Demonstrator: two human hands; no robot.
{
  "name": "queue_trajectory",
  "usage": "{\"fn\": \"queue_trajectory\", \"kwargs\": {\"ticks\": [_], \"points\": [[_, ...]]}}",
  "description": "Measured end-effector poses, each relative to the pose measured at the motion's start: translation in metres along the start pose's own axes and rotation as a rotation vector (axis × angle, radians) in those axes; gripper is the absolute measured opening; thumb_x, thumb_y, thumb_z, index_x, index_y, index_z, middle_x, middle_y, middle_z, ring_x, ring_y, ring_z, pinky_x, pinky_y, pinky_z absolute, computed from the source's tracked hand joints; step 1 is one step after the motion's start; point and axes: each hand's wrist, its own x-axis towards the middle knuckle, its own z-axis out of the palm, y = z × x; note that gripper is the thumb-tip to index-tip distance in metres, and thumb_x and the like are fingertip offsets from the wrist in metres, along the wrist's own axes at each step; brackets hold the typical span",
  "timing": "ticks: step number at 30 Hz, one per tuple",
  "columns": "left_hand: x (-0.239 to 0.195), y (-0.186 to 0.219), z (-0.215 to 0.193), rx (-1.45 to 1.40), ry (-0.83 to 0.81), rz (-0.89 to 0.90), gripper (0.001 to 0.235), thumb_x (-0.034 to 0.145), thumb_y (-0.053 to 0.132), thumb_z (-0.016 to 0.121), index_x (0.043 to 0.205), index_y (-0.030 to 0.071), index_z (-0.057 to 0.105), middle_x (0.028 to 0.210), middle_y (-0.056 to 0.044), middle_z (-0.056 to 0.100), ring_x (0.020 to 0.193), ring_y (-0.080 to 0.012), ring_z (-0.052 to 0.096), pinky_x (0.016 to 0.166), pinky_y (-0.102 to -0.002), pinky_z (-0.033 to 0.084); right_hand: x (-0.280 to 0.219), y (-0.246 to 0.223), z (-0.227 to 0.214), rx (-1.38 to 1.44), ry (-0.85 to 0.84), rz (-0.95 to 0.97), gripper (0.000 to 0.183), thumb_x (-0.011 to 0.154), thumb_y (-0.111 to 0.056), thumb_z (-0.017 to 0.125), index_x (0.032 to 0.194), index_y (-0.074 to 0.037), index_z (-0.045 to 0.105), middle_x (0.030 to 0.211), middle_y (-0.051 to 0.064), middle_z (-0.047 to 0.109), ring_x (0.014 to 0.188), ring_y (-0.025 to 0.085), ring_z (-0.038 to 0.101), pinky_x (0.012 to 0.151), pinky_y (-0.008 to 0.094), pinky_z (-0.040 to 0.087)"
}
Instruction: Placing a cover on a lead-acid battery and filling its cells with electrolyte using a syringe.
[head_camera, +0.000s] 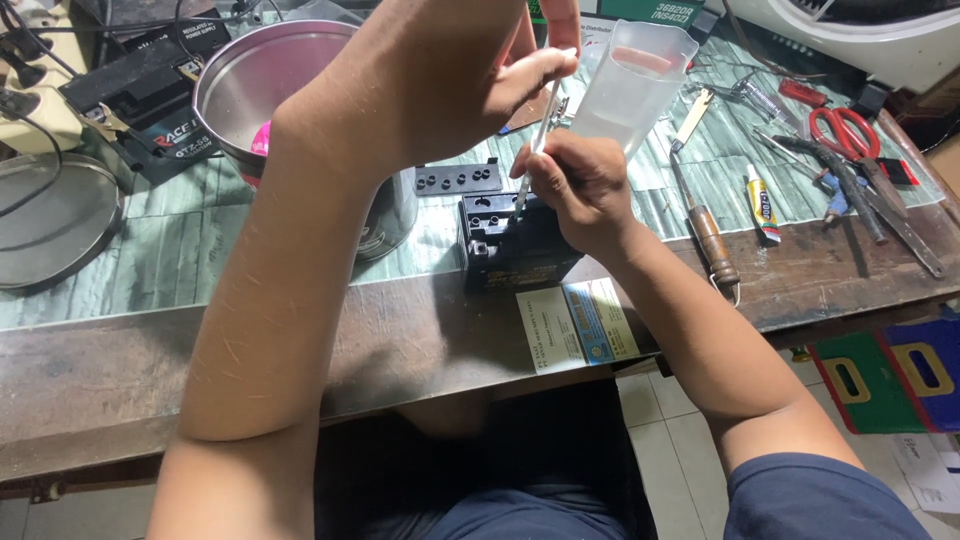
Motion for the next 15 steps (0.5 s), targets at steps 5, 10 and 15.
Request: {"fn": "queue_trajectory", "kwargs": {"ticks": [5,10,15], "points": [[0.004,0.008,-0.007,-0.117,0.024,-0.039,0.019,0.107,0.013,0.073,0.117,0.004,0.061,0.081,-0.006,0.068,0.065,-0.0178,0.06,0.058,-0.033,0.047,0.006,-0.009,-0.003,-0.117,0.074,-0.104,0.038,0.111,-0.028,0.05,0.093,0.001,0.067,0.076,0.009,0.055,0.065,0.019,0.052,0.064,0.031,0.041],[-0.004,-0.003,-0.02,-0.085,0.056,-0.123,0.05,0.104,0.034,0.087,0.119,-0.003,0.057,0.105,-0.015,0.064,0.071,-0.0203,0.057,0.058,-0.03,0.048,0.006,-0.015,-0.063,-0.129,0.366,-0.218,0.017,0.112,-0.002,0.053,0.097,0.0,0.061,0.095,0.013,0.061,0.067,0.016,0.059,0.059,0.025,0.052],[-0.025,-0.014,-0.058,-0.143,-0.066,-0.325,0.059,0.125,0.024,0.075,0.074,0.006,0.051,0.052,0.001,0.038,0.034,-0.0101,0.028,0.035,-0.028,0.019,-0.077,-0.042,-0.211,-0.396,0.625,0.245,0.042,0.117,-0.039,0.047,0.136,-0.002,0.055,0.132,0.008,0.052,0.105,0.014,0.052,0.095,0.028,0.046]]}}
